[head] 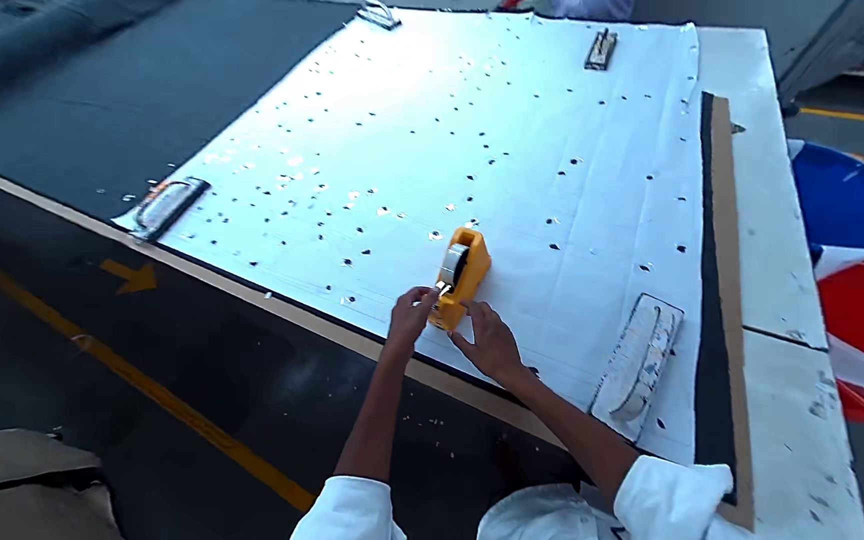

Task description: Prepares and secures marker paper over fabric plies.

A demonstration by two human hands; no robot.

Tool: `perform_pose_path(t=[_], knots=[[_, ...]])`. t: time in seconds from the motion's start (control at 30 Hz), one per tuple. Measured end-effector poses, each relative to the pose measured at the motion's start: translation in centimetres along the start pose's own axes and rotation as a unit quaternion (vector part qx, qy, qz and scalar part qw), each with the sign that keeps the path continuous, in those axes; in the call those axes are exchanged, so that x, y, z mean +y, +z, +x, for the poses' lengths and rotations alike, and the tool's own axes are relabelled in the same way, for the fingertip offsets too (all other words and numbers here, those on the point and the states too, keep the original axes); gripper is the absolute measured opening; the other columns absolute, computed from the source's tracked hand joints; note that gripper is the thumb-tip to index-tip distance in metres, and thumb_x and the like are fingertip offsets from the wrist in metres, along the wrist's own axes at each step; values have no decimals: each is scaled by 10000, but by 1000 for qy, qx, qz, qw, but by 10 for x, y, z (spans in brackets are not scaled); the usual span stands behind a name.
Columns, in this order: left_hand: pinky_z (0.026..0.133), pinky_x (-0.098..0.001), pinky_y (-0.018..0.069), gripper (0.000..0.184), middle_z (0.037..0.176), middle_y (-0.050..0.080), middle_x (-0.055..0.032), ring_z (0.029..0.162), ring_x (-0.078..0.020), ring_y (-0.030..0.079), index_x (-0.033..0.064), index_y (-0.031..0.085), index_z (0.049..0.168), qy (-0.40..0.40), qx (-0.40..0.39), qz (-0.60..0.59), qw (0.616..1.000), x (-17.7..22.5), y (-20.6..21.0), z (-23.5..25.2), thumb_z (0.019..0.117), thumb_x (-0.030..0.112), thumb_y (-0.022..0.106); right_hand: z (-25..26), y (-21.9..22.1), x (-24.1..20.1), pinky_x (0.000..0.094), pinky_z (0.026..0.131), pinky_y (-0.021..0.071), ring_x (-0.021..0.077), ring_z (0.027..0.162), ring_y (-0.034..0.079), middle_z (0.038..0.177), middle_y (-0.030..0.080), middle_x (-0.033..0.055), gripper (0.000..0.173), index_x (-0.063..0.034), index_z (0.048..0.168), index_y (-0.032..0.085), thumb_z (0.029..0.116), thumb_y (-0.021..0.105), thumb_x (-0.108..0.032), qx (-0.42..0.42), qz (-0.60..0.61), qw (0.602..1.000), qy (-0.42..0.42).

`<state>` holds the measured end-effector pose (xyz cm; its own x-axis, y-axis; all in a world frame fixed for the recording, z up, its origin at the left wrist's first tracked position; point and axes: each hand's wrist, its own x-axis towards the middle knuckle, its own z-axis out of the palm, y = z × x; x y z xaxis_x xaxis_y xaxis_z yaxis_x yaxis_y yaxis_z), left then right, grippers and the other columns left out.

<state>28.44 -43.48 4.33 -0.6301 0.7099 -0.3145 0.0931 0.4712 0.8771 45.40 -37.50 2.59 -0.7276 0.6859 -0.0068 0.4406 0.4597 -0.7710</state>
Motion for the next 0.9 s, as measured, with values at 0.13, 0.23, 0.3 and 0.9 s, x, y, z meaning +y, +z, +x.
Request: perform_pose_path(t=[0.13,0.23,0.3,0.9], knots=[[773,-509,519,288,1132,622,-246,936,-336,612,-23,685,1154,33,6,26,999,-1,0,7,1041,230,607,27,17,0,578,810,509,396,1080,633,1179,662,183,351,-118,1241,707,952,722,-315,45,-33,998,10],[844,-527,534,260,1236,578,-233,1057,-350,601,-16,694,1127,35,45,12,998,5,-1,-5,1009,214,667,28,26,8,561,774,513,370,1016,653,1136,687,148,282,-130,1164,746,939,743,-301,83,-63,994,-27],[864,-528,527,271,1242,582,-224,1045,-340,606,-18,681,1125,44,61,20,997,13,-5,-20,1013,229,667,27,32,12,556,756,516,355,978,668,1112,706,132,251,-135,1121,760,905,768,-264,103,-78,989,-66],[808,-431,507,269,962,685,-122,875,-218,631,7,728,1009,-33,92,-19,995,-25,-37,-44,972,271,692,25,61,5,565,833,511,287,953,710,1053,758,50,381,-196,1125,795,861,731,-463,128,-142,977,-91]])
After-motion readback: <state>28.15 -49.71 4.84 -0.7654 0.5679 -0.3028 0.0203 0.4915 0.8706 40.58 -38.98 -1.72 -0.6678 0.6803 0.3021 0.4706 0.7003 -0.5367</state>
